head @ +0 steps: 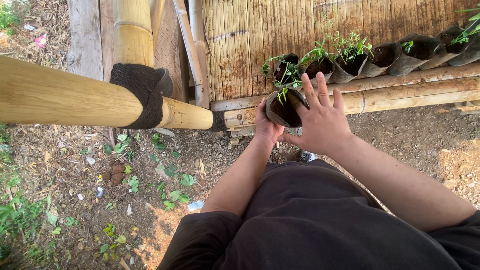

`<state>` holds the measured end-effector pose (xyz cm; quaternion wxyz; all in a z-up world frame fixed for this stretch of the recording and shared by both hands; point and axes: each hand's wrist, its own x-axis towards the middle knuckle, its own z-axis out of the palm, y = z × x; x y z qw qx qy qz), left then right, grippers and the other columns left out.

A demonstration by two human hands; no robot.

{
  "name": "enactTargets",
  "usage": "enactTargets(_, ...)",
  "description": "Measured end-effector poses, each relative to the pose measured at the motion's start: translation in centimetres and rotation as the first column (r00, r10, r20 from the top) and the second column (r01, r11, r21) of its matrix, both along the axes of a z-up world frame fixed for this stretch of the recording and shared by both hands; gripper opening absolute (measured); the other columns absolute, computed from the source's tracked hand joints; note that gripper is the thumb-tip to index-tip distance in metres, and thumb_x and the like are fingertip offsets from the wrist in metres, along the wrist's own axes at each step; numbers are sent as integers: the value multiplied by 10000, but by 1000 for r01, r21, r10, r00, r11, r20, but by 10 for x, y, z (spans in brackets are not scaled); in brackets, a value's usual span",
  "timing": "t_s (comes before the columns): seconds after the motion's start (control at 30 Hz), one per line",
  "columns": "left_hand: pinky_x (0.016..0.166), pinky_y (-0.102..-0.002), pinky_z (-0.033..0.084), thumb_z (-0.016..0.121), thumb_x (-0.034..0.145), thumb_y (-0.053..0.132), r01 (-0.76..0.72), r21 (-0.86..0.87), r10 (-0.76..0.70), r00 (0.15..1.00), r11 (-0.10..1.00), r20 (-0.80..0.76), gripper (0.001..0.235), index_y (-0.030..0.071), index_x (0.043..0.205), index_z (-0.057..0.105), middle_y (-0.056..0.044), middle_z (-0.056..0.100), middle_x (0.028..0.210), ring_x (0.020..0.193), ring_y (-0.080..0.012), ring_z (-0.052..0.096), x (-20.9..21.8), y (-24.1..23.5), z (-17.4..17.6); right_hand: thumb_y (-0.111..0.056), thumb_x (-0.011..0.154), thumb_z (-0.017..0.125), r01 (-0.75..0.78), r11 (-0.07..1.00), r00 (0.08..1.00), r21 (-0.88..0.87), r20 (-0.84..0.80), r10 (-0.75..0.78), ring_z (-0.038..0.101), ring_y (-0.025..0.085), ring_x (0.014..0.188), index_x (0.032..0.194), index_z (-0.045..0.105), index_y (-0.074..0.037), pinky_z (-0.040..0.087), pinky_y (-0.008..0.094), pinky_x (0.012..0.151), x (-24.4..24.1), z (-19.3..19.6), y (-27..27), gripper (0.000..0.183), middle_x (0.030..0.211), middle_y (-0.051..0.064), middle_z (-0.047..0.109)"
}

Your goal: The person picks up a seedling in a black plastic bag from a bamboo platform, carries it by hand while walking through an outdoor yard with debris, and places it on a wooden shelf next to other seedlings.

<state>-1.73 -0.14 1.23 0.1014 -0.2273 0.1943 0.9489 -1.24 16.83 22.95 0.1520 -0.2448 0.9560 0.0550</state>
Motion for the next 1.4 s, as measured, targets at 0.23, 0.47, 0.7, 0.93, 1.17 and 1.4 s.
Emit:
enactTargets(0.23,1103,-450,482,473,1020,572,75,-13,-74,996,997,41,572,105,1307,635,-83,690,1281,1226,-242,639,9,10,5,-958,677,490,7,999,1000,-41,5,-7,-83,396,1545,1555,380,-282,135,643,1172,0,-2,5,1113,1696,185,7)
enactTargets(0.47,1162,-441,451,498,1058,566,48,44,-48,999,998,-4,561,96,1334,629,-86,673,1319,1266,-251,615,19,19,-8,-977,666,484,-33,997,999,-73,34,35,-66,394,1542,1591,362,-297,130,668,1153,4,-11,16,1154,1714,166,9)
enactTargets(0.7,1147,-472,433,464,1018,606,102,-5,-102,993,995,62,629,107,1374,599,-101,649,1357,1291,-277,590,19,33,11,-972,647,465,-54,978,998,-200,-28,50,-74,408,1541,1534,392,-345,109,664,1170,7,-23,31,1089,1691,186,9)
enactTargets(0.93,1137,-511,439,371,989,644,130,-59,-124,988,990,89,697,124,1412,564,-125,622,1388,1319,-298,569,22,44,24,-996,635,465,-93,988,995,-124,21,96,-114,398,1542,1546,365,-369,63,700,1156,5,-19,36,1110,1690,173,-33)
enactTargets(1.17,1136,-434,463,418,1046,624,74,-46,-74,997,996,1,641,109,1370,620,-91,669,1350,1284,-261,610,23,45,7,-976,623,517,-110,978,994,-177,-38,105,-89,409,1541,1505,436,-348,58,710,1150,9,-6,50,1085,1689,184,7)
enactTargets(1.4,1117,-434,476,448,1070,578,17,31,-15,998,999,-64,574,106,1329,647,-86,690,1308,1237,-257,636,25,44,-6,-931,652,564,-104,936,995,-337,-46,94,-43,425,1580,1404,523,-421,46,702,1203,29,-2,59,910,1717,187,74)
